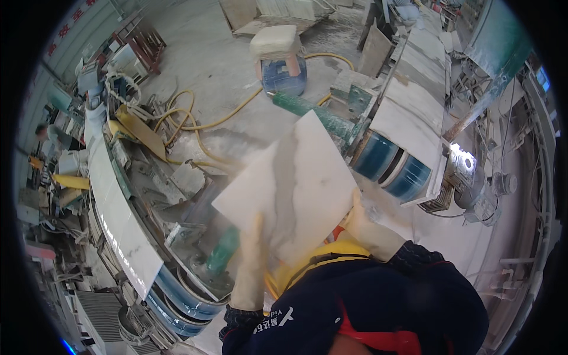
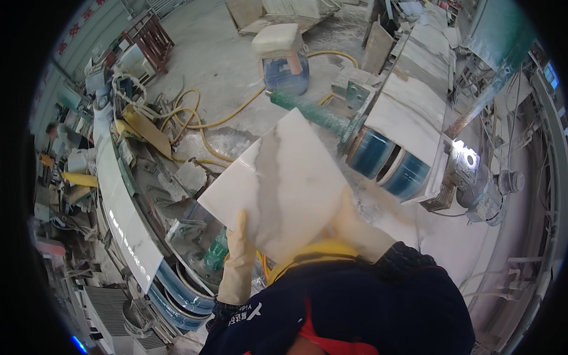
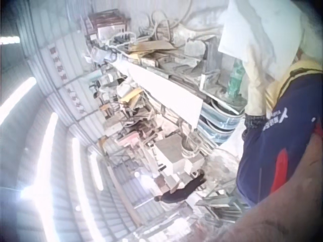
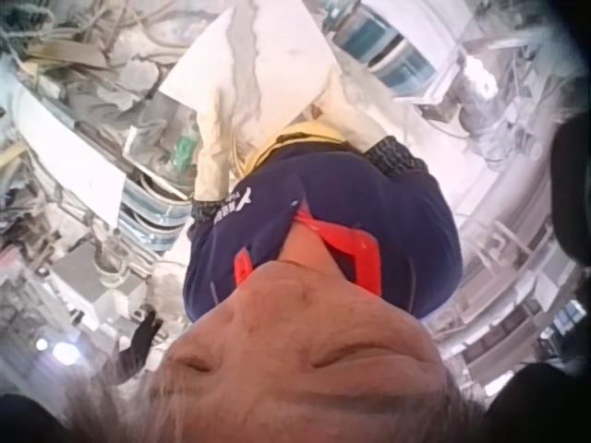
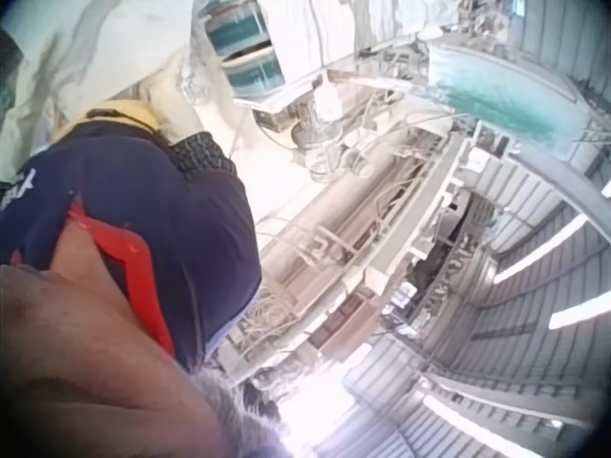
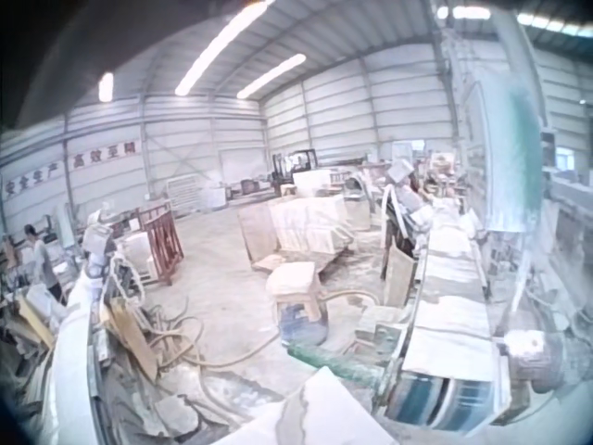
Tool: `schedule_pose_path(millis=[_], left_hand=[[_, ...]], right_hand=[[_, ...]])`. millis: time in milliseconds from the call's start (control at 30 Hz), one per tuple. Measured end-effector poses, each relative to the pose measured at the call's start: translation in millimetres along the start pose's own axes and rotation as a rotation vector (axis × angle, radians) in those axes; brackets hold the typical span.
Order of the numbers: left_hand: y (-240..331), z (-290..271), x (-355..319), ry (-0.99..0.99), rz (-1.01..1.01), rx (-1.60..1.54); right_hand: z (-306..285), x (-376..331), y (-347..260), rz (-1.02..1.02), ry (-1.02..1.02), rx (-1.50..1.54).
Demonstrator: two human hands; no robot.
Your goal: The person repeatedly picks up white rectangular tiles, places them on a conveyor-fed polishing machine, and wipes the surface with gloved hands. The person handles each tile one at a time, moving it to and from the machine throughout the clip.
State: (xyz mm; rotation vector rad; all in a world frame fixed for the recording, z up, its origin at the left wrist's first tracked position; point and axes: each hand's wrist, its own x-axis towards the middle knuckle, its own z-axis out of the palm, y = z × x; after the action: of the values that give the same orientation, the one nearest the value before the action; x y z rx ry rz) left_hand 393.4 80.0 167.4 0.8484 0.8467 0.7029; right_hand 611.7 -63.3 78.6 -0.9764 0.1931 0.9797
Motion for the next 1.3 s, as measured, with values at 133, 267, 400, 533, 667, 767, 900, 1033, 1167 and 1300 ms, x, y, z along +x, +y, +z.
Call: schedule_pose_path(millis=[133, 267, 400, 533, 667, 767, 900, 1033, 1167, 1300], left_hand=[[-6, 47, -8, 0.067, -0.024, -0.005], [-25, 81, -6, 0.133, 0.048, -0.038], [-40, 87, 9, 0.126, 0.124, 0.031], [-50, 81, 13, 0.05, 0.184, 0.024], [-50, 81, 21, 0.116, 0.186, 0.013], [-41, 77, 26, 0.071, 0.114, -0.017], [-28, 71, 30, 0.024, 0.135, -0.022], [-20, 64, 38, -0.024, 0.102, -0.009], [-16, 58, 46, -0.074, 0.108, -0.001], [-16, 57, 55, -0.107, 0.107, 0.071]], right_hand=[[-30, 4, -63, -0.265, 0.188, -0.612], [25, 5, -132, -0.9, -0.018, -1.08], [133, -4, -145, -1.216, -0.335, -1.174], [195, -17, -123, -1.37, -0.586, -1.276], [209, -12, -113, -1.414, -0.621, -1.312], [212, -2, -114, -1.429, -0.555, -1.299], [213, 14, -126, -1.429, -0.399, -1.322], [207, 37, -144, -1.416, -0.187, -1.26], [192, 57, -169, -1.384, 0.114, -1.233], [172, 70, -191, -1.148, 0.256, -1.025]])
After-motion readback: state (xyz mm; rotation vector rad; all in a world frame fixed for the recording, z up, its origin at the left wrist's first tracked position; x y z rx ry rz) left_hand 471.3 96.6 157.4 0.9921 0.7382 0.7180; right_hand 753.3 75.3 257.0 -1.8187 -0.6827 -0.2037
